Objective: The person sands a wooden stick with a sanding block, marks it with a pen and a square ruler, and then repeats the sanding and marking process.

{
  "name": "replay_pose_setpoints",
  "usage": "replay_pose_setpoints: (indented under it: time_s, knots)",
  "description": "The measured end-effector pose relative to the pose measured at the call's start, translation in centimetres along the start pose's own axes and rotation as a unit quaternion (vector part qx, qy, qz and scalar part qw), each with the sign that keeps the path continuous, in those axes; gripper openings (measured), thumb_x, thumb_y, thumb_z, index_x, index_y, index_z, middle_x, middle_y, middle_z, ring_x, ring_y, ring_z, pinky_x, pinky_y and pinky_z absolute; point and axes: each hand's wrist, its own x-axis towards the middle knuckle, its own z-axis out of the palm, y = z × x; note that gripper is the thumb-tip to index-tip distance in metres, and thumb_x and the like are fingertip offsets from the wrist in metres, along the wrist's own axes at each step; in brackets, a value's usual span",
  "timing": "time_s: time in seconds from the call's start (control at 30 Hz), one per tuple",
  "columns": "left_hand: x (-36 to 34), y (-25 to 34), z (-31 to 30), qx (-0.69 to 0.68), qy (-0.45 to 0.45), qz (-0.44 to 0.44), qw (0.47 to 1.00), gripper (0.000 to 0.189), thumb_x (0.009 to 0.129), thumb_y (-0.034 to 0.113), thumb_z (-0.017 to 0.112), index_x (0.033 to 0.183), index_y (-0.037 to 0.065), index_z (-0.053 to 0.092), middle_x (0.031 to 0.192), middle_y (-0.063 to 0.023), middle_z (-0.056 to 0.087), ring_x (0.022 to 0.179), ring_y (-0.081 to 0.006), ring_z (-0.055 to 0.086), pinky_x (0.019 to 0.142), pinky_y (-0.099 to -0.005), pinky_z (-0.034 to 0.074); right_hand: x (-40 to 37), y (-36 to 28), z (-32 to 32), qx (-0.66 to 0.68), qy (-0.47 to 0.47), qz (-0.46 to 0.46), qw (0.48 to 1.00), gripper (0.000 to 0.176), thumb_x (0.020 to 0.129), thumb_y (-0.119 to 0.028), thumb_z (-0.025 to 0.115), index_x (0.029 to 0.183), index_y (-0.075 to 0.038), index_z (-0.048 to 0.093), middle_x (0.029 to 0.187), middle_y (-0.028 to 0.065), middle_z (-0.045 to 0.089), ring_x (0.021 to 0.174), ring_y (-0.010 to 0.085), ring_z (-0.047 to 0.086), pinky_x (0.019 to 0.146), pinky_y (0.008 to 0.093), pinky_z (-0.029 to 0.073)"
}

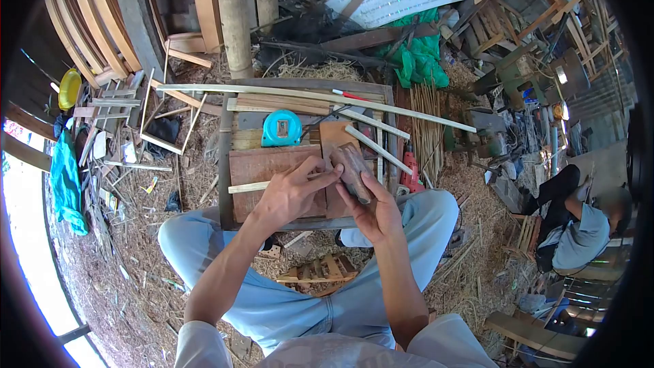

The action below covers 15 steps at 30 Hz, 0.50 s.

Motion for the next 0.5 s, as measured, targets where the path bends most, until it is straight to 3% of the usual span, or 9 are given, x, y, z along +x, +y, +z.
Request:
replay_pose_setpoints:
  time_s: [0.2,0.3,0.37,0.43,0.5]
  knots:
    - [0.0,0.8,-0.6,-0.007,-0.015,0.01,1.0,0.059,0.076,-0.002,0.067,0.131,0.019,0.065,0.108,-0.0047,0.055,0.078,-0.0257,0.067,0.062,-0.0359,0.061,0.1,0.7,-0.3,-0.012,-0.025,-0.032,0.999,0.043,0.095,-0.009,0.065,0.136,-0.002,0.053,0.13,0.0119,0.062,0.123,0.026,0.06,0.113,0.048,0.046]
    - [-0.1,0.8,-0.6,-0.036,-0.013,-0.004,0.999,0.056,0.077,-0.001,0.068,0.13,0.018,0.065,0.106,-0.0049,0.057,0.078,-0.0263,0.067,0.062,-0.0368,0.061,0.0,0.7,-0.1,-0.058,-0.031,-0.041,0.997,0.042,0.096,-0.013,0.065,0.135,-0.004,0.054,0.129,0.01,0.063,0.121,0.0248,0.061,0.106,0.047,0.051]
    - [-0.2,0.9,-0.2,-0.067,-0.008,-0.017,0.998,0.053,0.078,0.001,0.069,0.129,0.016,0.065,0.104,-0.0052,0.058,0.078,-0.0268,0.067,0.062,-0.0372,0.061,0.1,0.5,-0.9,-0.049,0.011,0.014,0.999,0.04,0.097,-0.019,0.066,0.134,-0.006,0.056,0.13,0.0093,0.063,0.119,0.0244,0.061,0.099,0.0442,0.052]
    - [-0.2,1.1,0.3,-0.137,0.06,-0.079,0.986,0.043,0.079,0.002,0.072,0.121,0.012,0.068,0.099,-0.0057,0.06,0.082,-0.0278,0.067,0.065,-0.0387,0.061,0.3,0.4,-1.2,-0.065,0.011,0.024,0.998,0.042,0.097,-0.023,0.066,0.135,-0.005,0.056,0.13,0.0102,0.063,0.118,0.0231,0.061,0.098,0.041,0.051]
    - [0.1,0.9,0.3,-0.126,0.072,-0.065,0.987,0.037,0.078,0.004,0.075,0.113,0.011,0.071,0.098,-0.0053,0.063,0.085,-0.0271,0.067,0.07,-0.0392,0.058,0.7,1.0,-1.2,-0.082,0.009,0.04,0.996,0.045,0.097,-0.026,0.067,0.136,-0.005,0.056,0.13,0.0111,0.063,0.117,0.0219,0.06,0.097,0.0379,0.049]
